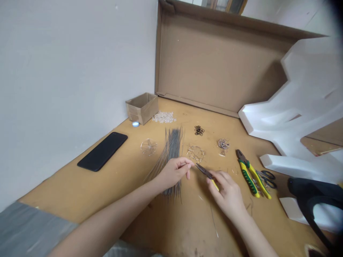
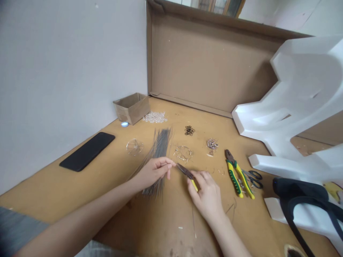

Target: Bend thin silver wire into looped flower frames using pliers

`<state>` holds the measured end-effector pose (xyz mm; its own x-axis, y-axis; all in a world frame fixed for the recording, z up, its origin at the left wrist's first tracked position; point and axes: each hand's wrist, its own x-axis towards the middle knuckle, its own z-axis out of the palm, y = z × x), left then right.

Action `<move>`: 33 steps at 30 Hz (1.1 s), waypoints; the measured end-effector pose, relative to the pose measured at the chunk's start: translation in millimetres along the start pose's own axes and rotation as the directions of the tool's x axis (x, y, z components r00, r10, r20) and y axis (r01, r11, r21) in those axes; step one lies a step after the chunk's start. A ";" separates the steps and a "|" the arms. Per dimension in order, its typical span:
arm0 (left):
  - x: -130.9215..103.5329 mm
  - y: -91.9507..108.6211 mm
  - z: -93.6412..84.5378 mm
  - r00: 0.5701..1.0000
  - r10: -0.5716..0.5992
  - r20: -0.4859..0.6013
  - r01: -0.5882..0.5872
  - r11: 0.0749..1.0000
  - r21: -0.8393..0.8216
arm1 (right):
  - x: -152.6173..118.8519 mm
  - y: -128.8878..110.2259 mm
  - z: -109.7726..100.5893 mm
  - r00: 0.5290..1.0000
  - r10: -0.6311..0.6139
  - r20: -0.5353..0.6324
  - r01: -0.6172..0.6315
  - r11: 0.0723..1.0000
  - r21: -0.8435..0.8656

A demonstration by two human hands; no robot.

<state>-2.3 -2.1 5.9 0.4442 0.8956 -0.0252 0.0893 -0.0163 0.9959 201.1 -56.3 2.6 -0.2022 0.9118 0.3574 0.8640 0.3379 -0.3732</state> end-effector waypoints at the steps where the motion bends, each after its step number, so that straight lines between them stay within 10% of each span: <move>1: -0.2 0.2 -0.4 0.999 -0.023 0.028 0.024 0.999 -0.025 | 0.6 0.8 -1.3 0.999 -0.023 -0.023 0.022 0.999 -0.026; 33: 0.5 -0.5 -0.6 0.985 -0.129 0.116 0.146 0.978 -0.150 | -1.9 -12.8 -10.6 0.999 -0.047 -0.018 0.044 0.989 -0.139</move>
<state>-2.6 -1.4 5.4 0.5296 0.8324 -0.1631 0.0184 0.1810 0.9833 195.3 -64.8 15.8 -0.2342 0.8905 0.3901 0.9100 0.3420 -0.2344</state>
